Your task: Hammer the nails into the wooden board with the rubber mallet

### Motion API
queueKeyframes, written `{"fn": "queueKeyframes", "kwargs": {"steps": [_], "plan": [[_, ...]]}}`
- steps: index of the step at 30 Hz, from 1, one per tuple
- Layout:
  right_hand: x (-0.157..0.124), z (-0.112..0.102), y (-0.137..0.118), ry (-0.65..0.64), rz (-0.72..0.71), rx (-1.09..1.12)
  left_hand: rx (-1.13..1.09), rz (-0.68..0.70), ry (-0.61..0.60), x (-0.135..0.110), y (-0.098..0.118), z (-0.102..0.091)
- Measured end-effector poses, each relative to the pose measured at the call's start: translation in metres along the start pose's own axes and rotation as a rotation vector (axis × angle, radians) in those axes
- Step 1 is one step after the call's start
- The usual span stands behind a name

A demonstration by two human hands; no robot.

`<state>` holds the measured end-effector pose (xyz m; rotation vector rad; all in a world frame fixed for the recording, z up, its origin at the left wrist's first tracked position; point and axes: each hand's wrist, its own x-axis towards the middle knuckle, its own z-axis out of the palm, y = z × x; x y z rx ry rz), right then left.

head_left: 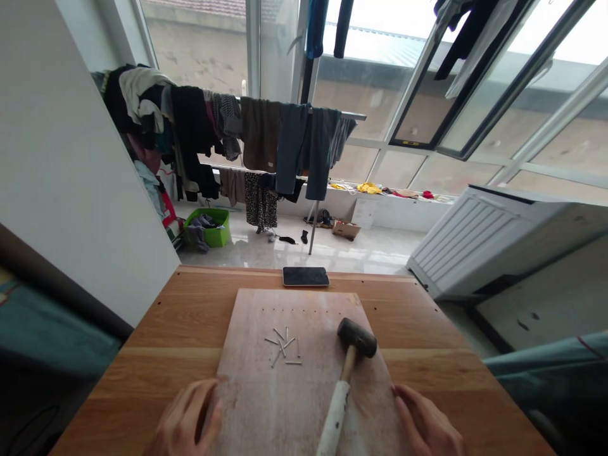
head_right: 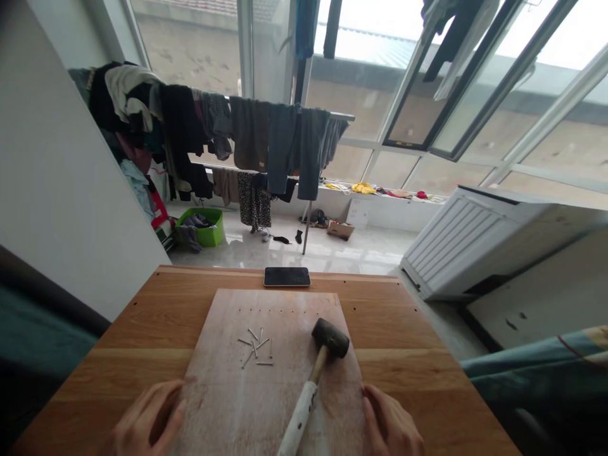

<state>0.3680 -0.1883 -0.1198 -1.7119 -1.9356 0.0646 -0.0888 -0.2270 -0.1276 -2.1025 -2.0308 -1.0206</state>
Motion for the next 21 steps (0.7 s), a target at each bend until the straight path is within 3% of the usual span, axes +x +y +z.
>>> {"fn": "queueKeyframes", "kwargs": {"steps": [3,5,7,11,15,21], "plan": [[0.008,0.0,-0.009,0.138,0.015,0.061,0.073,0.151,-0.038,0.024,0.027,0.012],[0.011,0.007,-0.029,0.15,0.031,0.132,0.109,0.283,-0.122,0.046,0.048,0.023],[0.015,0.014,-0.054,0.05,0.059,0.188,0.153,0.399,-0.234,0.068,0.067,0.039],[0.028,0.018,-0.089,-0.197,0.023,0.229,0.176,0.453,-0.299,0.095,0.087,0.075],[0.036,0.024,-0.083,-0.261,-0.021,0.226,0.158,0.487,-0.306,0.097,0.087,0.089],[0.034,0.043,-0.066,-0.207,-0.012,0.211,0.135,0.48,-0.333,0.095,0.088,0.08]]}}
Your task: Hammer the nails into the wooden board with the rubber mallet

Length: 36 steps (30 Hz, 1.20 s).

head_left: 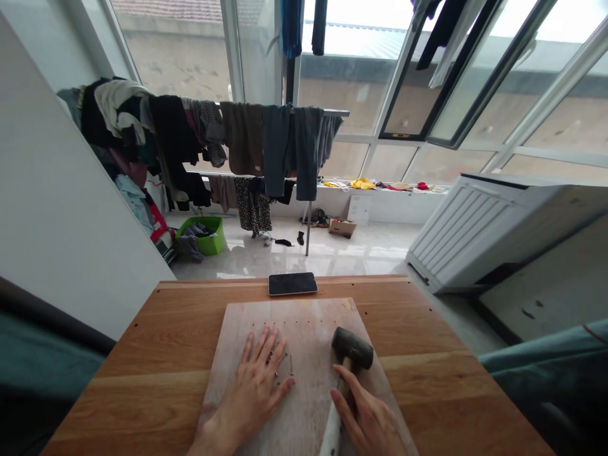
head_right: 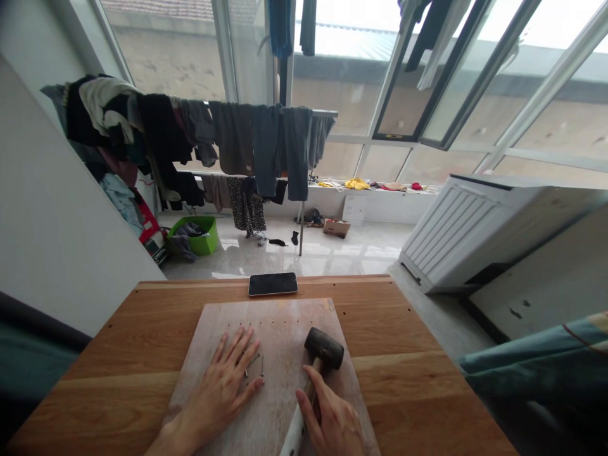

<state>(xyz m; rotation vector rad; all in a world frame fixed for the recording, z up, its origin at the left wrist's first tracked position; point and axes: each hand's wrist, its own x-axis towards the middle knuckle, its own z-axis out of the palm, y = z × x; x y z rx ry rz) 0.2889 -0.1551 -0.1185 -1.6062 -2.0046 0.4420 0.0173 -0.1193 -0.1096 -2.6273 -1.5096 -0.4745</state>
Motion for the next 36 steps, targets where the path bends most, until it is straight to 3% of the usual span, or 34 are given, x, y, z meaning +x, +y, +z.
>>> {"fn": "queueKeyframes", "kwargs": {"steps": [7,14,18,22,24,28,32,36], "plan": [[0.008,-0.011,-0.028,0.031,0.101,-0.01,-0.156,0.051,0.008,0.003,0.002,-0.005],[0.011,-0.019,-0.027,0.041,0.166,0.077,-0.267,0.005,0.018,0.004,0.003,-0.006],[0.011,-0.021,-0.018,0.067,0.204,0.317,-0.3,0.017,-0.024,0.005,0.005,-0.01],[0.012,-0.017,-0.008,0.078,0.342,0.714,-0.327,0.055,-0.077,0.011,0.009,-0.009],[0.016,-0.015,-0.003,0.105,0.403,0.786,-0.345,0.083,-0.102,0.017,0.011,-0.004],[0.035,-0.02,0.01,0.168,0.436,0.638,-0.369,0.134,-0.142,0.039,0.022,0.012],[0.063,-0.034,0.024,0.232,0.351,0.288,-0.404,0.184,-0.166,0.069,0.042,0.028],[0.079,-0.04,0.035,0.226,0.267,0.189,-0.458,0.252,-0.151,0.086,0.057,0.033]]}}
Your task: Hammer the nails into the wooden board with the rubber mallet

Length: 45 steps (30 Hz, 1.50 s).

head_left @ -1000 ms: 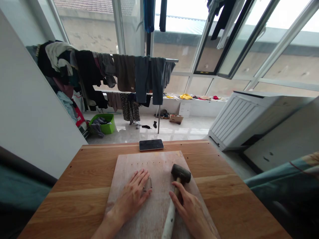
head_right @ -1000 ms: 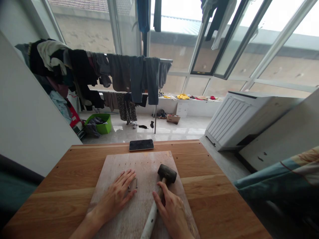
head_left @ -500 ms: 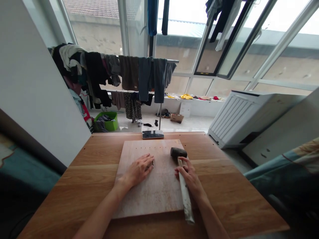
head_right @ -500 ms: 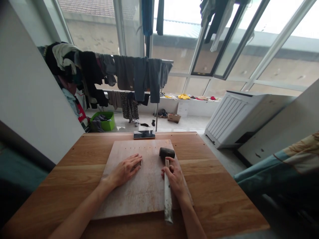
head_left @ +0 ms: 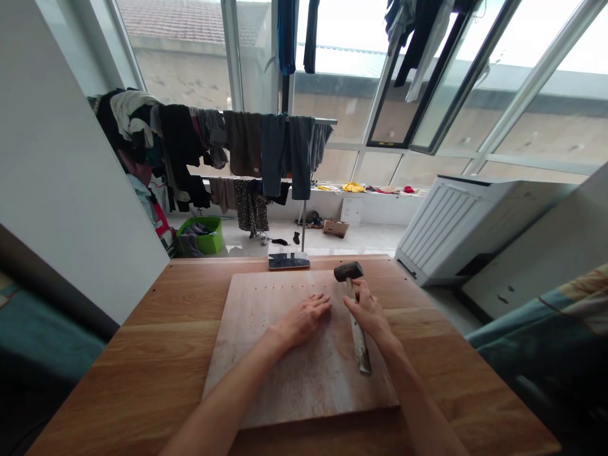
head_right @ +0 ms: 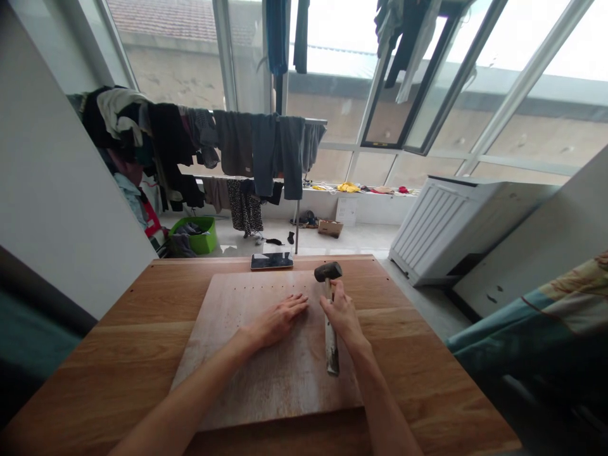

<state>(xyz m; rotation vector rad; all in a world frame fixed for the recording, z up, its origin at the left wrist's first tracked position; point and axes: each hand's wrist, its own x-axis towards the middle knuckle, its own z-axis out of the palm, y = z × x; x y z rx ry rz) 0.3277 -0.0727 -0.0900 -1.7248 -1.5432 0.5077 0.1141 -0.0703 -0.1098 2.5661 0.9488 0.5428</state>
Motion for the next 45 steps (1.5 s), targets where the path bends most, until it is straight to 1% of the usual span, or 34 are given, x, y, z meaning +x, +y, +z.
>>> {"fn": "queueKeyframes", "kwargs": {"steps": [2,4,6,8,10,12,13,15,17,18,20,22,24,27,29,31,33,37,39,43,45], "plan": [[0.002,0.002,0.003,-0.013,-0.038,-0.024,0.029,-0.028,0.063,-0.001,0.001,-0.001],[0.0,0.006,0.005,-0.034,-0.061,-0.036,0.081,-0.116,0.112,-0.007,0.0,-0.003],[-0.002,0.011,0.005,-0.063,-0.053,-0.02,0.108,-0.183,0.097,-0.012,0.0,-0.002],[-0.003,0.016,0.003,-0.096,-0.012,0.029,0.092,-0.176,0.054,-0.011,0.004,0.004],[-0.003,0.018,0.002,-0.122,0.021,0.078,0.04,-0.129,0.045,-0.004,0.011,0.012],[-0.002,0.017,0.001,-0.135,0.031,0.107,-0.036,-0.11,0.084,0.008,0.02,0.017],[-0.001,0.017,0.001,-0.141,0.034,0.117,-0.071,-0.121,0.119,0.014,0.023,0.017],[0.0,0.015,0.002,-0.162,0.056,0.149,-0.087,-0.19,0.2,0.023,0.027,0.011],[0.0,0.013,0.003,-0.189,0.089,0.186,-0.022,-0.297,0.242,0.029,0.027,0.0],[0.0,0.013,0.003,-0.199,0.102,0.205,0.021,-0.344,0.231,0.03,0.026,-0.006],[0.001,0.013,0.003,-0.204,0.12,0.239,0.078,-0.388,0.154,0.031,0.024,-0.018],[0.001,0.014,0.003,-0.199,0.132,0.267,0.093,-0.367,0.062,0.03,0.022,-0.026],[0.002,0.014,0.002,-0.191,0.145,0.285,0.124,-0.333,-0.001,0.03,0.023,-0.032],[0.002,0.012,0.001,-0.182,0.166,0.296,0.183,-0.331,-0.089,0.033,0.024,-0.038],[0.001,0.011,-0.001,-0.181,0.176,0.301,0.181,-0.331,-0.146,0.037,0.025,-0.041],[0.0,0.011,-0.001,-0.182,0.179,0.309,0.162,-0.313,-0.173,0.041,0.024,-0.042],[0.0,0.011,-0.001,-0.18,0.172,0.316,0.14,-0.278,-0.172,0.045,0.022,-0.042],[0.0,0.012,0.0,-0.172,0.154,0.325,0.032,-0.208,-0.107,0.048,0.011,-0.041],[0.0,0.012,0.001,-0.173,0.155,0.329,-0.046,-0.208,-0.013,0.051,0.001,-0.04],[0.0,0.013,0.002,-0.176,0.163,0.339,-0.17,-0.263,0.219,0.057,-0.022,-0.033],[0.0,0.013,0.003,-0.18,0.167,0.341,-0.194,-0.285,0.275,0.059,-0.029,-0.026]]}}
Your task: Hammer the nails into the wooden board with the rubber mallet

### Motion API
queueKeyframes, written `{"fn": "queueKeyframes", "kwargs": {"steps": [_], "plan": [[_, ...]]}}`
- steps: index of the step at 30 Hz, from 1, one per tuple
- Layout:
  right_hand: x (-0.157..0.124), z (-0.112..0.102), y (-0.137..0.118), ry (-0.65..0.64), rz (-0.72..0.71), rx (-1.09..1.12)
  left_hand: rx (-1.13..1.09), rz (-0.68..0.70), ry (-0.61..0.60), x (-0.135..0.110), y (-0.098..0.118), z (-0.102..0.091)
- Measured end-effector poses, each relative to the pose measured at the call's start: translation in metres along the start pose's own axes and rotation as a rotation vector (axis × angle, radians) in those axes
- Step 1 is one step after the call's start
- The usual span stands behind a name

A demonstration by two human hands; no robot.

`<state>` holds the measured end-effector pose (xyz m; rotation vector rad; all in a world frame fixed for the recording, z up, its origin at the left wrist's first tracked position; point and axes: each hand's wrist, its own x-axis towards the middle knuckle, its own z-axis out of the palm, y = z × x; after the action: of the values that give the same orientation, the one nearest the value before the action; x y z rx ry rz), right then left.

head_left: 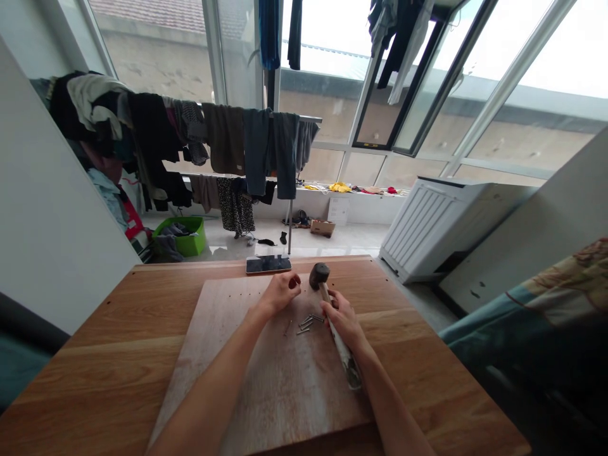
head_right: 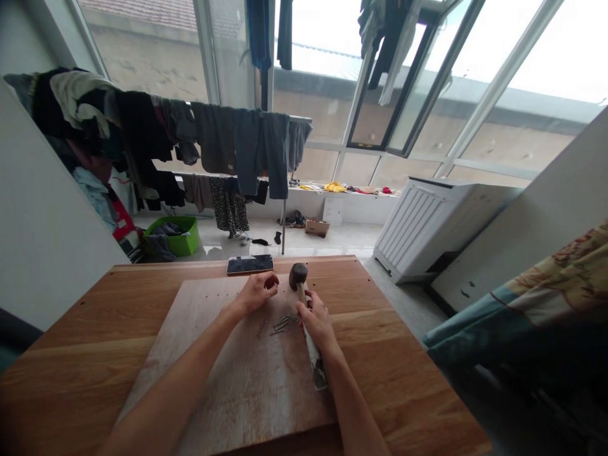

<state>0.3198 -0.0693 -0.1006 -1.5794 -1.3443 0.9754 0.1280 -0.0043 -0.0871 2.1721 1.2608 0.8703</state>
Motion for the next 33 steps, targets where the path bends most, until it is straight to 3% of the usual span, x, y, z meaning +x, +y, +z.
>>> {"fn": "queueKeyframes", "kwargs": {"steps": [5,14,21,28,33], "plan": [[-0.001,0.0,0.001,-0.012,-0.007,0.006,-0.046,0.017,0.019,-0.004,-0.01,0.015],[-0.004,-0.002,-0.001,-0.002,0.001,-0.026,0.005,0.049,0.006,0.006,-0.003,0.02],[-0.006,-0.005,-0.007,-0.038,0.009,-0.054,-0.088,0.044,0.029,0.004,-0.008,0.03],[-0.012,-0.003,-0.012,0.005,0.003,-0.027,-0.132,0.027,0.061,0.003,-0.01,0.031],[-0.023,-0.005,-0.018,0.054,-0.077,0.013,-0.128,0.014,0.08,0.004,-0.01,0.033]]}}
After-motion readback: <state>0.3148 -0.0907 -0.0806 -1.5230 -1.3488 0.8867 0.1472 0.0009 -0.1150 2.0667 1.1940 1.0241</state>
